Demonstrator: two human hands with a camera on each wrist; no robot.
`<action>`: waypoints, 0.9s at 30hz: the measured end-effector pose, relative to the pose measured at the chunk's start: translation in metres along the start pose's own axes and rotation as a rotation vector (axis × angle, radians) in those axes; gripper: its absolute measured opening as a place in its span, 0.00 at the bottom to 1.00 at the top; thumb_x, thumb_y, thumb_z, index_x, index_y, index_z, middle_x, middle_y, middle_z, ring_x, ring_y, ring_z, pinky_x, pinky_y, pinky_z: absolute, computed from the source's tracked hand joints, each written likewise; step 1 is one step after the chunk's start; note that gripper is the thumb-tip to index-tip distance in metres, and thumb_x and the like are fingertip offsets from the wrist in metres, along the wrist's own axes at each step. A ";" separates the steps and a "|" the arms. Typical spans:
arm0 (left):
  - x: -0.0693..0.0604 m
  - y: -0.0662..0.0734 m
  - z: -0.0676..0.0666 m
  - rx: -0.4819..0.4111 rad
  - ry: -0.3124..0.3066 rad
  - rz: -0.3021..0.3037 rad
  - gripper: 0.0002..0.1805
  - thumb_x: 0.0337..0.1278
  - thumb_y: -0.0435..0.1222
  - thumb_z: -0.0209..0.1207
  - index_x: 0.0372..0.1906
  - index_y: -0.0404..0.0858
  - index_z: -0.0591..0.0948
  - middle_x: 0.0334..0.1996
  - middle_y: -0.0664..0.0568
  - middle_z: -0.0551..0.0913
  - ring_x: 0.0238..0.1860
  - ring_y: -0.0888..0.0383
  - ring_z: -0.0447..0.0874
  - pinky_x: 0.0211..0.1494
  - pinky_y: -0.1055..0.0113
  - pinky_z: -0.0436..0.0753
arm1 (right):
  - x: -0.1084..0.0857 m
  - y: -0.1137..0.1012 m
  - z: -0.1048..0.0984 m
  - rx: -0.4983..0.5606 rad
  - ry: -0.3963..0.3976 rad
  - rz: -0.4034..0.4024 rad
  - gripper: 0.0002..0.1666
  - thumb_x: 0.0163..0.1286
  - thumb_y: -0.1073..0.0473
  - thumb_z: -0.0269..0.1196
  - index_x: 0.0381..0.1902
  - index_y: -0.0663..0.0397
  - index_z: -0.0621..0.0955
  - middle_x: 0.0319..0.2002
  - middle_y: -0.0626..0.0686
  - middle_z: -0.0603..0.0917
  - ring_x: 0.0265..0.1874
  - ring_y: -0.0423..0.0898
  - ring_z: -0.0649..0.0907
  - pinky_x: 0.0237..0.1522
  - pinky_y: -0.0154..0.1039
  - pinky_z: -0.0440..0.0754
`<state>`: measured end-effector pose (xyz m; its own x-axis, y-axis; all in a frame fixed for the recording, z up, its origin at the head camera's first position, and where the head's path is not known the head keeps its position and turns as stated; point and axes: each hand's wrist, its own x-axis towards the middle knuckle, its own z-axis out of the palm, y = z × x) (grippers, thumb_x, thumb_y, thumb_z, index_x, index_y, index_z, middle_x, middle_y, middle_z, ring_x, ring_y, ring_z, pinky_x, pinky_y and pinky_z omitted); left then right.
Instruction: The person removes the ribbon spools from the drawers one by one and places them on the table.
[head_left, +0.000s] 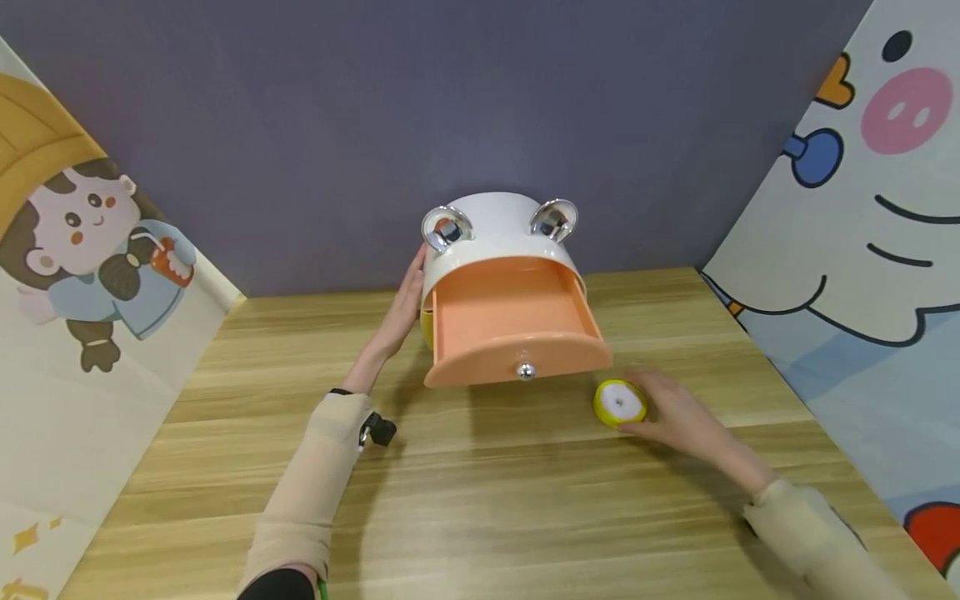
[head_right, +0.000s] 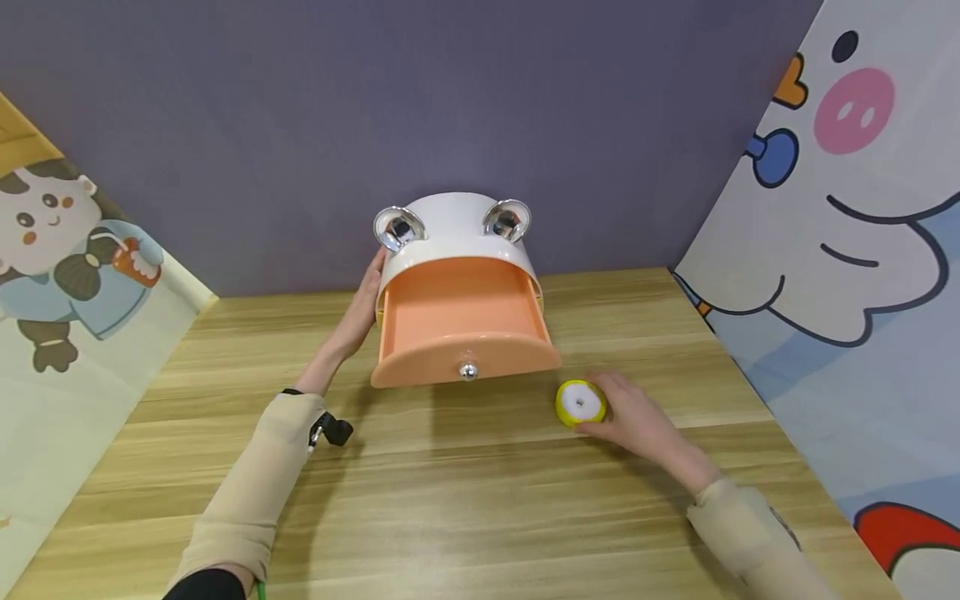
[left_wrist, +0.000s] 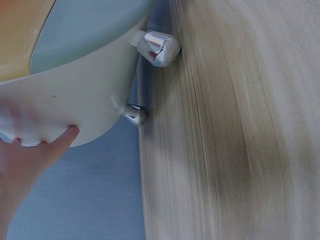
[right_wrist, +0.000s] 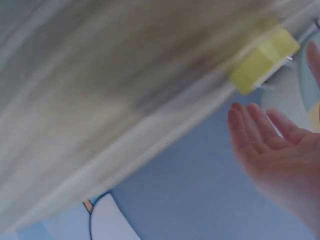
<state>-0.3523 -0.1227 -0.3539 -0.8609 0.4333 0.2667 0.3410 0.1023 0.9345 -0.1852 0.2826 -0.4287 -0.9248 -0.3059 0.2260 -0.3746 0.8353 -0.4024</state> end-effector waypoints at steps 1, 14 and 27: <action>0.000 0.000 0.000 0.002 0.001 0.001 0.30 0.80 0.41 0.27 0.81 0.49 0.40 0.82 0.51 0.36 0.82 0.50 0.33 0.82 0.43 0.44 | -0.001 -0.004 -0.003 0.006 0.004 0.006 0.45 0.51 0.51 0.78 0.61 0.68 0.74 0.56 0.67 0.81 0.52 0.64 0.83 0.49 0.58 0.84; -0.002 0.001 -0.001 0.005 -0.001 0.008 0.30 0.80 0.42 0.26 0.81 0.49 0.39 0.82 0.52 0.36 0.82 0.49 0.33 0.81 0.41 0.43 | -0.006 -0.085 -0.011 0.499 -0.039 -0.062 0.13 0.72 0.62 0.62 0.53 0.56 0.81 0.42 0.54 0.88 0.37 0.30 0.83 0.34 0.32 0.85; -0.002 -0.004 -0.001 -0.010 -0.011 0.013 0.30 0.80 0.43 0.27 0.81 0.52 0.39 0.82 0.51 0.34 0.82 0.45 0.34 0.77 0.34 0.51 | 0.019 -0.139 -0.009 0.843 -0.204 -0.029 0.19 0.81 0.56 0.48 0.59 0.59 0.78 0.49 0.60 0.87 0.37 0.45 0.87 0.38 0.37 0.85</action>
<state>-0.3521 -0.1246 -0.3584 -0.8521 0.4445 0.2763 0.3483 0.0876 0.9333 -0.1502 0.1644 -0.3601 -0.8775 -0.4656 0.1151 -0.2472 0.2334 -0.9404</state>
